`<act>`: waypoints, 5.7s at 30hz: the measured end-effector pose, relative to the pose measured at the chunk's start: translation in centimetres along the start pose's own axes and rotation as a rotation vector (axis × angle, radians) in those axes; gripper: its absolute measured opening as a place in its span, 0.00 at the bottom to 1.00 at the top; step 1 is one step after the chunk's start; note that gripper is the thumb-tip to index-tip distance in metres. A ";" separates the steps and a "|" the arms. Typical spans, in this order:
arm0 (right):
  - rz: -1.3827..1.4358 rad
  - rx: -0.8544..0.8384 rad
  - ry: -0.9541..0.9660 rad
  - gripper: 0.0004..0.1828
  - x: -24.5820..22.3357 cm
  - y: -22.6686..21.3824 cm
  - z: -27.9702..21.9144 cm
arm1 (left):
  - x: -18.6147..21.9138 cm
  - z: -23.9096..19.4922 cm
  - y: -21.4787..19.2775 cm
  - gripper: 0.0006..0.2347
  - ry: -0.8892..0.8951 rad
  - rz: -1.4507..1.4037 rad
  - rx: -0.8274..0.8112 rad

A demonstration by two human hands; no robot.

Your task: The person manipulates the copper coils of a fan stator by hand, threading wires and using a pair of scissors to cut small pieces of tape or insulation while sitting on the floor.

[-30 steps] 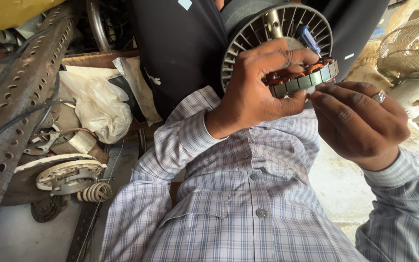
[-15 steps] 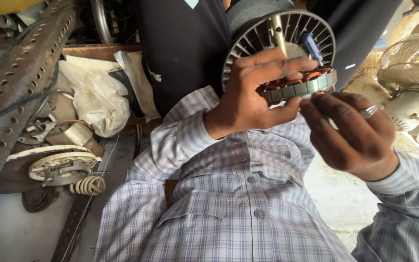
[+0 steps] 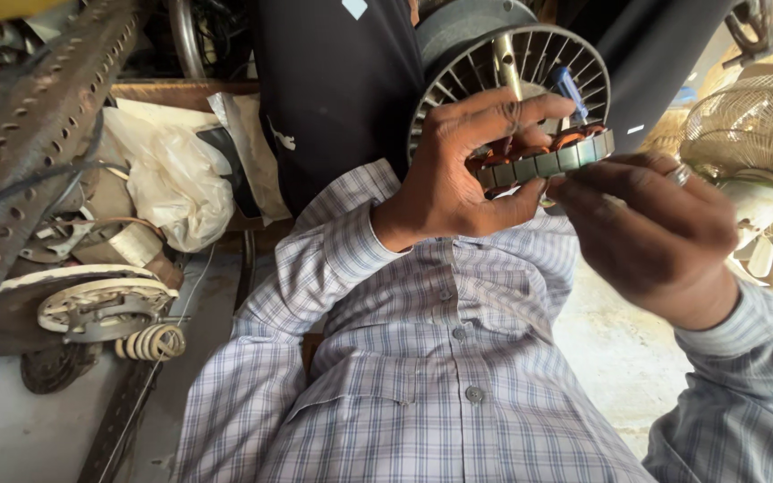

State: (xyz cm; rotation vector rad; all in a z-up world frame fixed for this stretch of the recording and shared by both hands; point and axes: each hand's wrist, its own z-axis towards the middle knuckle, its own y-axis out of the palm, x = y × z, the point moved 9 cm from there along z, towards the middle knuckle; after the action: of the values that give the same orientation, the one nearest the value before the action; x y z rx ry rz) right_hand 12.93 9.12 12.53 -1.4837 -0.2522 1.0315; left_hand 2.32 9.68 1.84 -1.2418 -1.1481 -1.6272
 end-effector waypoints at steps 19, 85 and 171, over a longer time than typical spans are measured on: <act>-0.135 -0.041 -0.025 0.11 -0.2 -0.1 -0.2 | 0.2 0.2 0.4 0.24 0.068 0.043 0.002; 0.855 0.825 0.778 0.09 1.0 4.3 -16.6 | -1.4 -10.1 -3.1 0.09 0.014 1.035 -0.024; 1.331 0.446 0.682 0.07 -2.0 6.7 -13.8 | 3.4 -9.4 7.1 0.07 -0.263 -0.296 -0.105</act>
State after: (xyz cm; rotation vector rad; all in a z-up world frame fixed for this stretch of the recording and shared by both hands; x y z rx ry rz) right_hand 18.79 -3.29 5.42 -1.4045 1.5337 1.3323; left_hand 5.64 -1.58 5.45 -1.4392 -1.4823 -1.7959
